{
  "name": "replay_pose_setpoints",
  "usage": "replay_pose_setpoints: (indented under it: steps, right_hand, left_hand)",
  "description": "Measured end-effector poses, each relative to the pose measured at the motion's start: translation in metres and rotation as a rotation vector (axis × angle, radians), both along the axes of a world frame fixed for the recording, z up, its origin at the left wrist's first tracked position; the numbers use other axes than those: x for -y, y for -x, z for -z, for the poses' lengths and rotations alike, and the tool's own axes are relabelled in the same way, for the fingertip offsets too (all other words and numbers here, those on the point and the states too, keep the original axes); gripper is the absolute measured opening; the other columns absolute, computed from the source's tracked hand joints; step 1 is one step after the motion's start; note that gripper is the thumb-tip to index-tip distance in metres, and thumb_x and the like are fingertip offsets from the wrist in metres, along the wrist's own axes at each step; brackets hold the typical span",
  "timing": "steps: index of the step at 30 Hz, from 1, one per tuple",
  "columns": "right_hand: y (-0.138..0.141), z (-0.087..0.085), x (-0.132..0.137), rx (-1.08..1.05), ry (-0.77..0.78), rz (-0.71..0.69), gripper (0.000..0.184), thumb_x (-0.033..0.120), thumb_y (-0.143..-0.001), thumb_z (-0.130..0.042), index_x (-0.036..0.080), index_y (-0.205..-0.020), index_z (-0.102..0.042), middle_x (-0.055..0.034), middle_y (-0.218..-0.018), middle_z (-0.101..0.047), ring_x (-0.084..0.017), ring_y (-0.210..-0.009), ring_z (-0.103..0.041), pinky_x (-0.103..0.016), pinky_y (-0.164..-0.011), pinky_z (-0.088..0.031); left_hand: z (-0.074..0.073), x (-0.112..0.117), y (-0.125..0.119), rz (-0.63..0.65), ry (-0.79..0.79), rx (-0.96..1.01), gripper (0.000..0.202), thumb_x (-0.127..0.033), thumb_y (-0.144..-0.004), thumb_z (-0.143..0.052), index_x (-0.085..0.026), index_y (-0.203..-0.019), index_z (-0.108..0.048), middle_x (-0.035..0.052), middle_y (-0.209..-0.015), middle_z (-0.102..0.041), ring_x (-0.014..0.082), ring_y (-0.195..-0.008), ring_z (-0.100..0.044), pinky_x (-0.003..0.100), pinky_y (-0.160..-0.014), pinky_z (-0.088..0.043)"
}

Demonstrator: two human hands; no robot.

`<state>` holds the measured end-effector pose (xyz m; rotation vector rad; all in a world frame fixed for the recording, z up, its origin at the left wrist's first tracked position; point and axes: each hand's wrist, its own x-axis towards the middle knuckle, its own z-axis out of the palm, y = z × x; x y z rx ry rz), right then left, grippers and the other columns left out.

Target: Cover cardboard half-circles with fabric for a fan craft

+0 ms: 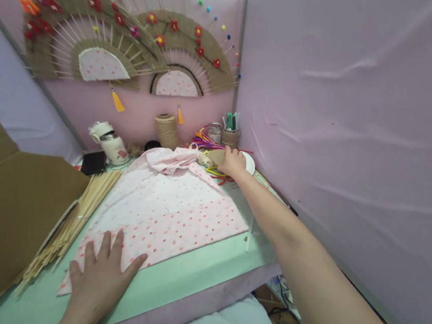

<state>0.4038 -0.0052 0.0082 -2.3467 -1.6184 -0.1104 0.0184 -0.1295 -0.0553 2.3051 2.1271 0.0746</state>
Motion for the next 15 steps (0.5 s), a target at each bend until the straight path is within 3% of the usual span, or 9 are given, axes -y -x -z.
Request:
replay_pose_setpoints:
  steps: [2, 4, 6, 8, 11, 15]
  right_hand:
    - [0.0, -0.009, 0.015, -0.032, -0.078, -0.096, 0.086, 0.038, -0.075, -0.066, 0.008, -0.145, -0.025, -0.0246, -0.137, -0.046, -0.035, -0.126, -0.047, -0.043, -0.101, -0.037]
    - [0.002, -0.019, 0.038, -0.115, -0.095, -0.329, 0.088, 0.036, -0.073, -0.068, 0.01, -0.145, -0.027, -0.0209, -0.139, -0.047, -0.031, -0.125, -0.048, -0.039, -0.102, -0.039]
    - [0.01, -0.024, 0.066, -0.211, -0.013, -0.593, 0.087, 0.035, -0.071, -0.07, 0.014, -0.145, -0.03, -0.0162, -0.142, -0.046, -0.027, -0.126, -0.049, -0.036, -0.103, -0.039]
    - [0.021, -0.02, 0.096, -0.258, 0.109, -0.734, 0.086, 0.031, -0.07, -0.069, 0.015, -0.145, -0.032, -0.015, -0.146, -0.044, -0.026, -0.129, -0.047, -0.036, -0.106, -0.038]
    - [0.036, -0.001, 0.126, -0.289, 0.253, -0.789, 0.089, 0.031, -0.069, -0.069, 0.014, -0.148, -0.031, -0.0166, -0.148, -0.041, -0.028, -0.132, -0.044, -0.038, -0.107, -0.037]
    - [0.038, 0.021, 0.14, -0.342, 0.313, -0.774, 0.092, 0.027, -0.068, -0.069, 0.014, -0.15, -0.028, -0.0175, -0.151, -0.037, -0.028, -0.137, -0.037, -0.042, -0.111, -0.033]
  left_hand:
    - [0.001, 0.0, 0.0, 0.0, 0.005, 0.001, 0.093, -0.076, -0.08, -0.025, -0.017, -0.152, -0.024, 0.0129, -0.16, -0.019, 0.0442, -0.145, -0.008, 0.067, -0.108, -0.009]
    - [0.001, -0.001, 0.0, 0.002, 0.008, -0.002, 0.093, -0.076, -0.08, -0.024, -0.017, -0.152, -0.024, 0.0127, -0.16, -0.018, 0.0442, -0.145, -0.007, 0.067, -0.109, -0.009]
    - [0.001, 0.0, 0.0, 0.006, 0.007, -0.004, 0.093, -0.076, -0.08, -0.024, -0.017, -0.152, -0.024, 0.0128, -0.16, -0.018, 0.0443, -0.145, -0.008, 0.067, -0.109, -0.009]
    - [0.0, 0.0, -0.001, 0.005, 0.006, -0.004, 0.093, -0.076, -0.08, -0.024, -0.017, -0.152, -0.025, 0.0132, -0.16, -0.019, 0.0447, -0.144, -0.009, 0.067, -0.109, -0.009]
    - [-0.001, 0.0, -0.002, 0.002, 0.007, -0.009, 0.092, -0.075, -0.08, -0.024, -0.016, -0.152, -0.026, 0.0136, -0.16, -0.019, 0.0451, -0.144, -0.01, 0.067, -0.108, -0.01]
    - [0.0, 0.0, 0.0, 0.008, 0.009, -0.02, 0.092, -0.075, -0.081, -0.025, -0.016, -0.152, -0.026, 0.014, -0.159, -0.02, 0.0447, -0.144, -0.011, 0.067, -0.108, -0.011]
